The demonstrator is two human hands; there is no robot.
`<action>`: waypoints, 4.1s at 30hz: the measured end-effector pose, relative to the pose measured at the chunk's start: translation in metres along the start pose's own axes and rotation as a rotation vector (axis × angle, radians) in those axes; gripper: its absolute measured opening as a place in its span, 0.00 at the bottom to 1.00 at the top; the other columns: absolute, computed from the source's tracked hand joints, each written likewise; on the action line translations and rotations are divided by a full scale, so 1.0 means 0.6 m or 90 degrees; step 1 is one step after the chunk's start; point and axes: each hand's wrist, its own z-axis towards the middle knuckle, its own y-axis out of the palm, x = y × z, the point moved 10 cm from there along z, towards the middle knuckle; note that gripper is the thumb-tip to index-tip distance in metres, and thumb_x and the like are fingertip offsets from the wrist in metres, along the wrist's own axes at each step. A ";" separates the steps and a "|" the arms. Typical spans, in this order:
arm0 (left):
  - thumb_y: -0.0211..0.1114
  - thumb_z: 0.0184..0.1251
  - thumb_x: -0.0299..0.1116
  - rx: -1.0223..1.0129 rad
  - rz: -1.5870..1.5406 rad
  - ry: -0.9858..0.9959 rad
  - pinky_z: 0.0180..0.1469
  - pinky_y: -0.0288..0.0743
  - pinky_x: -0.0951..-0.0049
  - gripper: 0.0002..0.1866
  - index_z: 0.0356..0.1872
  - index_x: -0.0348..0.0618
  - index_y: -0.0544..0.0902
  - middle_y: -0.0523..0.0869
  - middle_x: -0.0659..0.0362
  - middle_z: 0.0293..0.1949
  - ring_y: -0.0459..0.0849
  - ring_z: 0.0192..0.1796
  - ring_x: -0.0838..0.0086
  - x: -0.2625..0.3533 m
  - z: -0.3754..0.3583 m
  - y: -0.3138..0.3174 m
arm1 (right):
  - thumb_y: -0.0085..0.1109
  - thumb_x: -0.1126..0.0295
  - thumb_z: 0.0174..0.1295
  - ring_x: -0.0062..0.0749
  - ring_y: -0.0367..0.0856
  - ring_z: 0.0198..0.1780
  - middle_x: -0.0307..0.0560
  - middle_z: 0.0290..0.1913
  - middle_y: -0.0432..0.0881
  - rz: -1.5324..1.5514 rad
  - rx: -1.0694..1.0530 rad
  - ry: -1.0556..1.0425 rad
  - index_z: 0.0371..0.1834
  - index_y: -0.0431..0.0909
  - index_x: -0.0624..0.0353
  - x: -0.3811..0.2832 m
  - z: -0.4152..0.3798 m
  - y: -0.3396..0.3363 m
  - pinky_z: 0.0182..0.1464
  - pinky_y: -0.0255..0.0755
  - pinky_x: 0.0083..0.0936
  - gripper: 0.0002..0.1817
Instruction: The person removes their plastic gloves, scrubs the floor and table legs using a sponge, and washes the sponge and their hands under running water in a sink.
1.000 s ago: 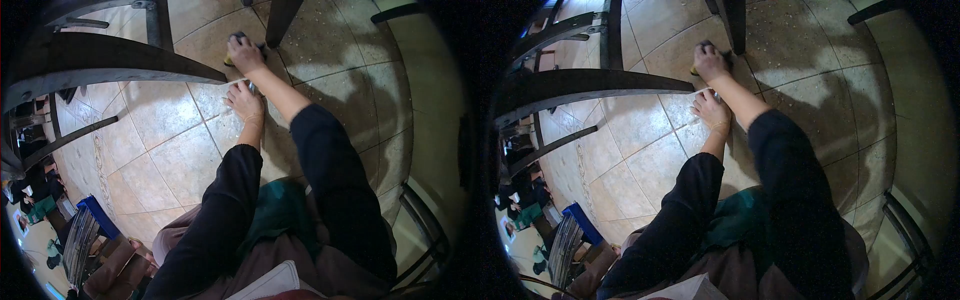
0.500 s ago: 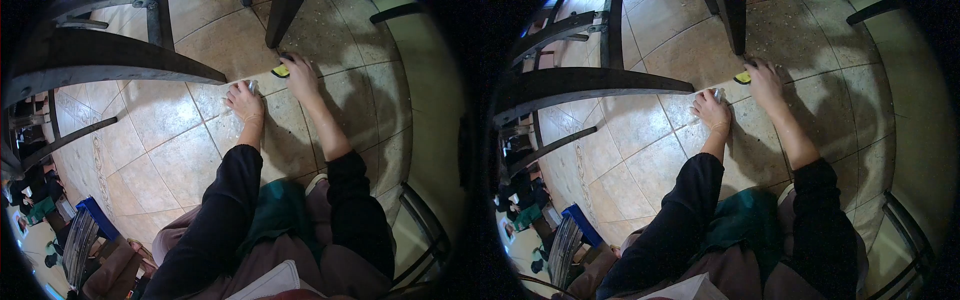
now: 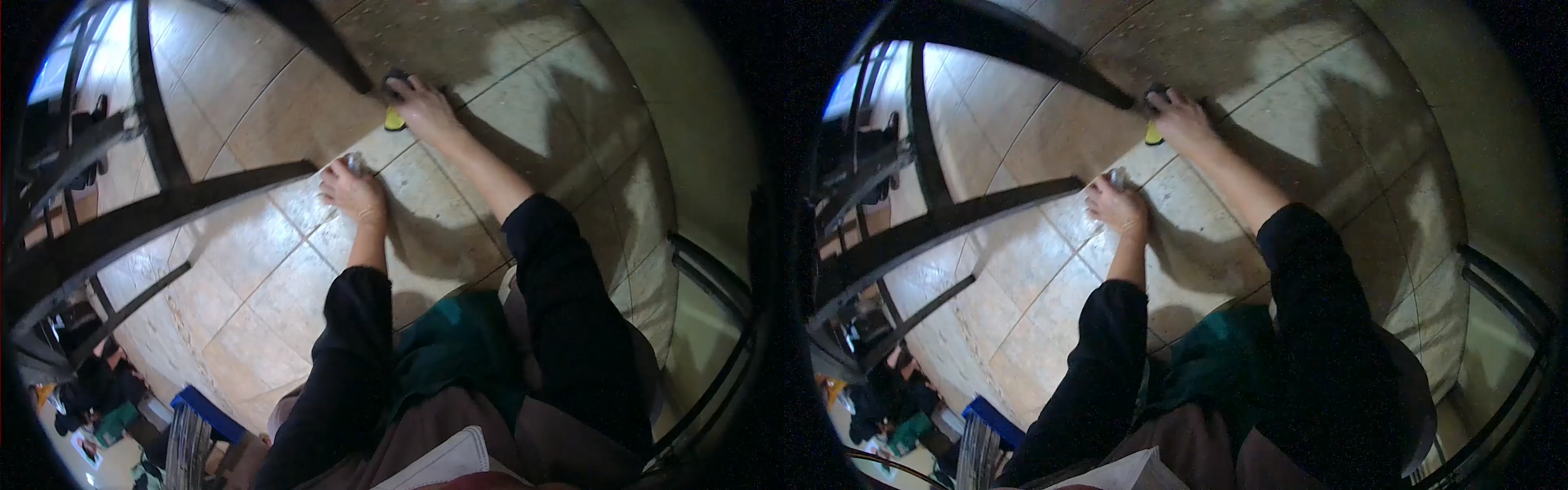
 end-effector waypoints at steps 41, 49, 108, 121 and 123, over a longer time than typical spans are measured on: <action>0.48 0.52 0.31 0.132 0.101 0.118 0.49 0.64 0.53 0.18 0.47 0.42 0.69 0.70 0.52 0.50 0.70 0.51 0.57 0.120 0.070 0.050 | 0.54 0.75 0.55 0.37 0.73 0.52 0.50 0.47 0.78 0.193 0.307 0.804 0.46 0.76 0.58 0.735 -0.353 -0.295 0.55 0.64 0.35 0.14; 0.53 0.52 0.32 0.114 0.121 0.094 0.48 0.65 0.54 0.17 0.46 0.46 0.69 0.70 0.54 0.50 0.70 0.52 0.58 0.115 0.073 0.054 | 0.65 0.70 0.43 0.49 0.72 0.48 0.52 0.46 0.74 -0.266 0.547 1.028 0.48 0.74 0.54 0.635 -0.621 -0.384 0.52 0.68 0.38 0.24; 0.48 0.57 0.32 0.086 0.087 0.052 0.56 0.58 0.55 0.16 0.49 0.48 0.67 0.66 0.53 0.55 0.65 0.57 0.58 0.109 0.074 0.055 | 0.52 0.86 0.42 0.39 0.73 0.52 0.47 0.47 0.75 0.230 0.372 0.381 0.47 0.74 0.52 0.595 -0.067 -0.194 0.54 0.66 0.27 0.26; 0.51 0.51 0.35 0.069 0.117 0.068 0.57 0.57 0.54 0.22 0.51 0.49 0.65 0.65 0.54 0.56 0.64 0.59 0.58 0.120 0.074 0.052 | 0.56 0.85 0.36 0.45 0.71 0.46 0.46 0.46 0.72 0.081 0.264 0.489 0.47 0.73 0.50 0.466 -0.079 -0.133 0.49 0.67 0.35 0.29; 0.50 0.53 0.37 0.021 0.112 0.058 0.57 0.57 0.55 0.21 0.50 0.49 0.66 0.65 0.54 0.56 0.64 0.58 0.59 0.119 0.076 0.060 | 0.56 0.86 0.36 0.47 0.70 0.48 0.47 0.45 0.72 0.203 0.293 0.485 0.47 0.73 0.50 0.486 -0.058 -0.144 0.49 0.67 0.36 0.29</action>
